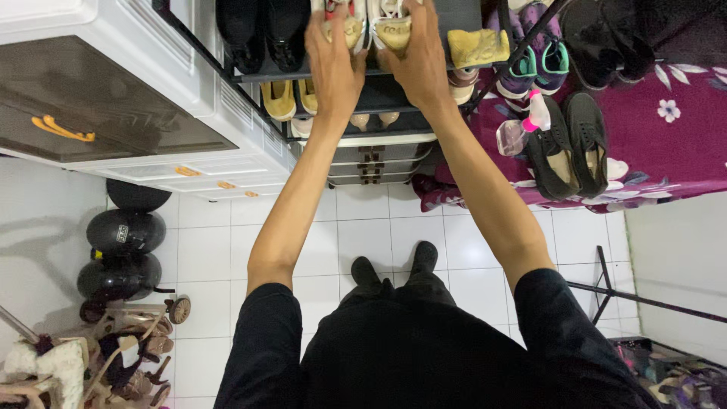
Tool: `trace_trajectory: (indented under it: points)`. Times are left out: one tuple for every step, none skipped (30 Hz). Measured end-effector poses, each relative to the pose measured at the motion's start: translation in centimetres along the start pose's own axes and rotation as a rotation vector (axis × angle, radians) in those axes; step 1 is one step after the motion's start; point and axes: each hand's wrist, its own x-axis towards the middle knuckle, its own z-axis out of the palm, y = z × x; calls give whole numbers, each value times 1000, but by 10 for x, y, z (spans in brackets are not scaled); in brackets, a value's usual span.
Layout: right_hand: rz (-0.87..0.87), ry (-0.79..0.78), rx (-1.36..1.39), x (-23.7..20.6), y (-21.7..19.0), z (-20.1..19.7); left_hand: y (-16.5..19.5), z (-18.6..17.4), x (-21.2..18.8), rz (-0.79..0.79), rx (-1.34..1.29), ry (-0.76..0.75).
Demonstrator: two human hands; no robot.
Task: The person cleans a pair of pink and brown sneakers by wiping them with a yellow sponge and spraying them with a cleaning solution. They then place the cleaned shoes on a shoe rack and pick up another pair of white sneakers to clean.
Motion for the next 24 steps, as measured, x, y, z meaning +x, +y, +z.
trace_trajectory:
  points:
    - [11,24,-49,-11,-2,-5,4,-3,-5,25,28,59]
    - [20,49,-100,-25,-4,-13,10,-4,-16,-5,-8,40]
    - [26,75,-153,-40,-4,-22,18,-5,-30,-33,-46,24]
    - [244,50,41,-60,-4,-32,27,-3,-45,-62,-86,7]
    - [458,15,241,-78,-3,-40,38,0,-62,-47,-170,-33]
    - [429,-16,141,-91,2,-46,46,7,-75,-32,-251,-73]
    - [404,-47,44,-103,8,-49,53,20,-83,-65,-279,-147]
    - [340,-37,5,-109,16,-50,59,33,-89,-94,-305,-219]
    - [270,-19,-34,-111,26,-50,62,48,-89,-101,-272,-253]
    - [201,-1,-72,-110,34,-48,65,62,-87,-108,-239,-287]
    - [239,-9,-75,-109,40,-46,68,73,-88,-121,-206,-326]
    - [272,-15,-80,-104,47,-43,70,87,-85,-136,-211,-318]
    - [305,-24,-82,-98,52,-41,71,98,-79,-154,-214,-310]
    - [331,-26,-87,-94,55,-39,72,105,-74,-176,-214,-302]
    - [358,-30,-91,-91,56,-37,72,109,-72,-181,-208,-289]
    - [383,-31,-96,-85,60,-36,72,114,-67,-183,-203,-272]
    - [366,-35,-113,-80,62,-35,73,116,-61,-184,-199,-257]
    - [350,-41,-129,-76,63,-34,74,119,-58,-222,-211,-291]
    - [338,-48,-145,-75,65,-33,75,120,-58,-260,-225,-328]
    - [384,-66,-150,-74,68,-33,74,120,-59,-298,-237,-365]
    - [429,-86,-154,-74,70,-32,71,118,-61,-318,-236,-377]
    - [478,-106,-161,-76,71,-30,69,116,-63,-336,-239,-392]
    - [479,-100,-141,-79,69,-29,67,113,-66,-357,-243,-406]
    - [477,-93,-121,-81,67,-28,64,109,-69,-333,-251,-358]
